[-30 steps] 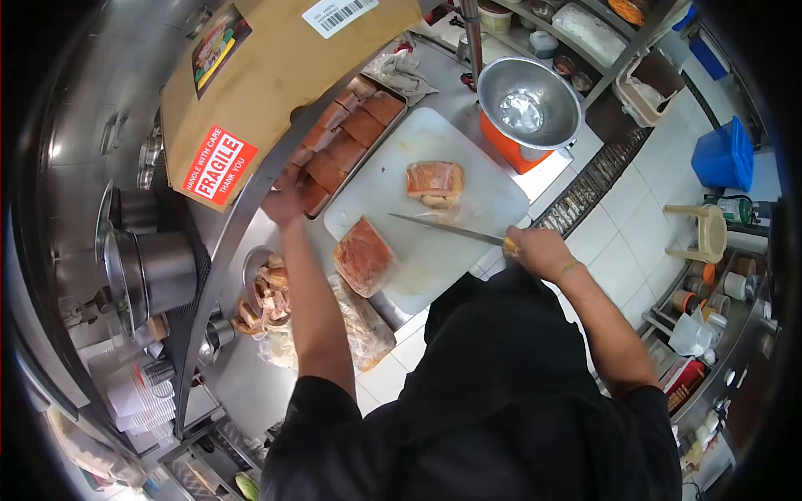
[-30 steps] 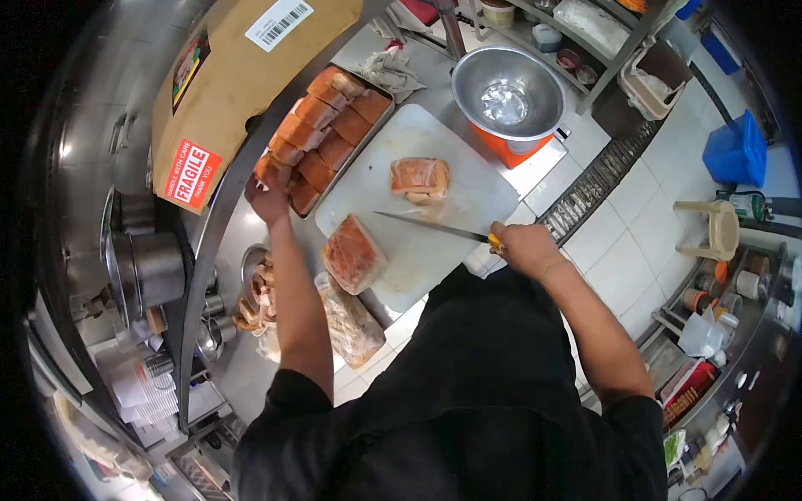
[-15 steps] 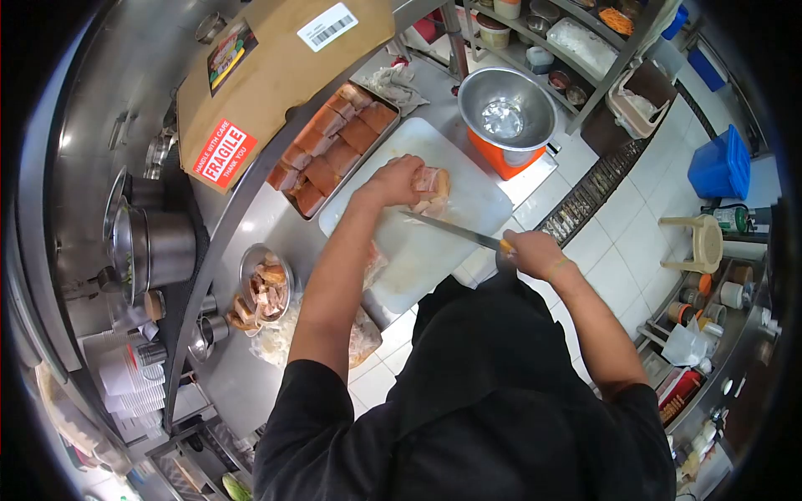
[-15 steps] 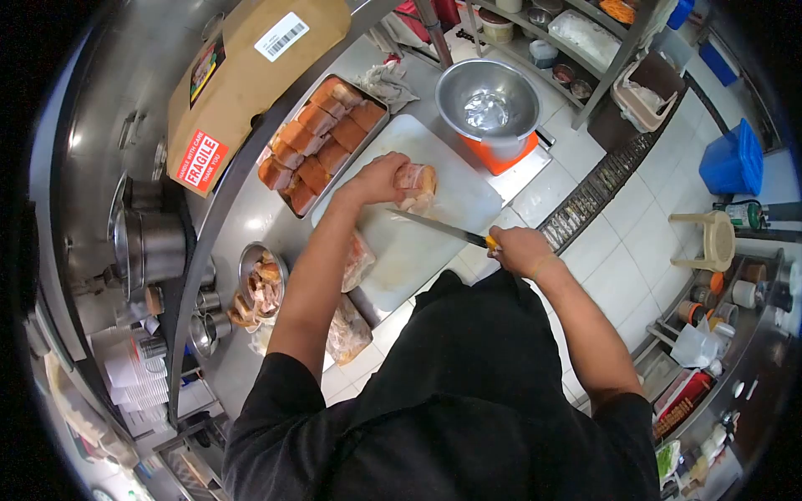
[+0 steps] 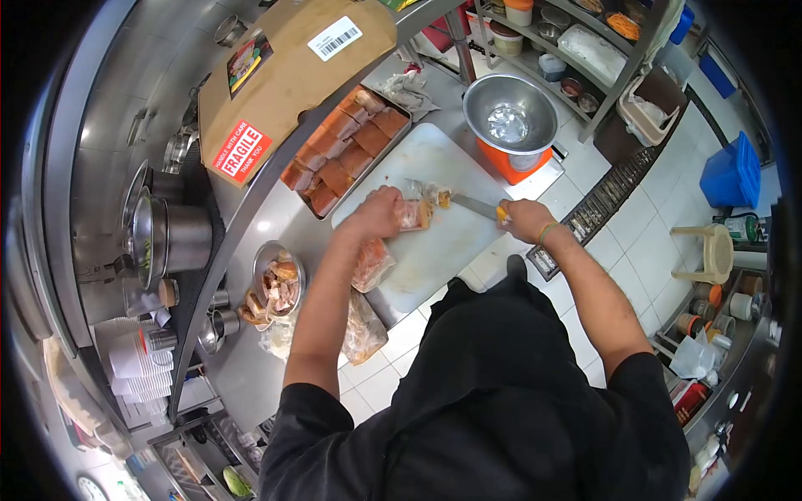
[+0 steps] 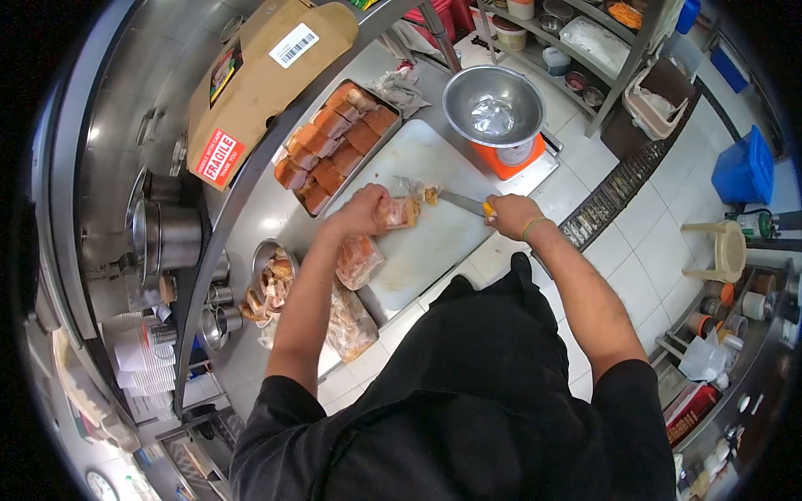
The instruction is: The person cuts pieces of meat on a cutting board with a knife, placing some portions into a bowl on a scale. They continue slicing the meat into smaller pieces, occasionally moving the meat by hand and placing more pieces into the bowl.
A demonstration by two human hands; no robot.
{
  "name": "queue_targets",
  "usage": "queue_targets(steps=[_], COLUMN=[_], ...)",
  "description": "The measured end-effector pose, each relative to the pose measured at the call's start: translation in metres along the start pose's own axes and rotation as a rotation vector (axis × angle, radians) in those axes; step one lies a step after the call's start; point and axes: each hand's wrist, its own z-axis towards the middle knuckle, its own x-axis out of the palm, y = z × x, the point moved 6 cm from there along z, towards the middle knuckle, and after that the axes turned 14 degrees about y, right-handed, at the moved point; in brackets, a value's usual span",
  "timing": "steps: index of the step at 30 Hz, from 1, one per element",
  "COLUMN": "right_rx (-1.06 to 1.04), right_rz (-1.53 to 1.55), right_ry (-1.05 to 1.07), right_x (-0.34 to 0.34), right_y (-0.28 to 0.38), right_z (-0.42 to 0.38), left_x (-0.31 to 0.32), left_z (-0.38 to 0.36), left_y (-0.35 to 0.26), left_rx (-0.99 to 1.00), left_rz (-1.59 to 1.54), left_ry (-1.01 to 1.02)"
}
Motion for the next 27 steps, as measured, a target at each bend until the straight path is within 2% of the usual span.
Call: queue_targets(steps=[3,6,9,12,15,18,21,24,27], right_rx=[0.007,-0.007,-0.004,-0.011,0.007,-0.010,0.020,0.038,0.078], right_rz=[-0.012,-0.004,-0.008,-0.024,-0.025,-0.047,-0.073,-0.127,-0.158], right_ry=[-0.011,-0.033,-0.055,-0.086,-0.093,-0.127,-0.134,-0.179,-0.269], right_x=[-0.004,-0.004,-0.003,-0.006,-0.008,-0.010,-0.014,-0.018,-0.025], right_y=[0.006,0.011,0.015,0.019,0.021,0.024,0.029,0.029,0.023], right_z=[0.000,-0.003,-0.010,-0.016,-0.018,-0.019,-0.022,-0.022,-0.024], left_x=[0.018,0.007,0.006,0.007,0.011,0.022,0.031,0.025,0.014], left_z=[-0.004,-0.014,0.009,0.018,0.021,0.039,0.045,0.041,0.033], left_y=[-0.007,-0.038,-0.028,-0.016,0.001,0.025,0.033,0.028,0.025], left_rx=[-0.070,-0.187,-0.320,-0.349,-0.395,-0.204,-0.217,-0.219,-0.091], left_rz=[-0.065,-0.167,-0.155,-0.218,-0.449,-0.472,-0.803,-0.727,-0.729], left_ry=[-0.072,-0.010,0.001,0.003,-0.092,-0.250,0.000,-0.108,-0.515])
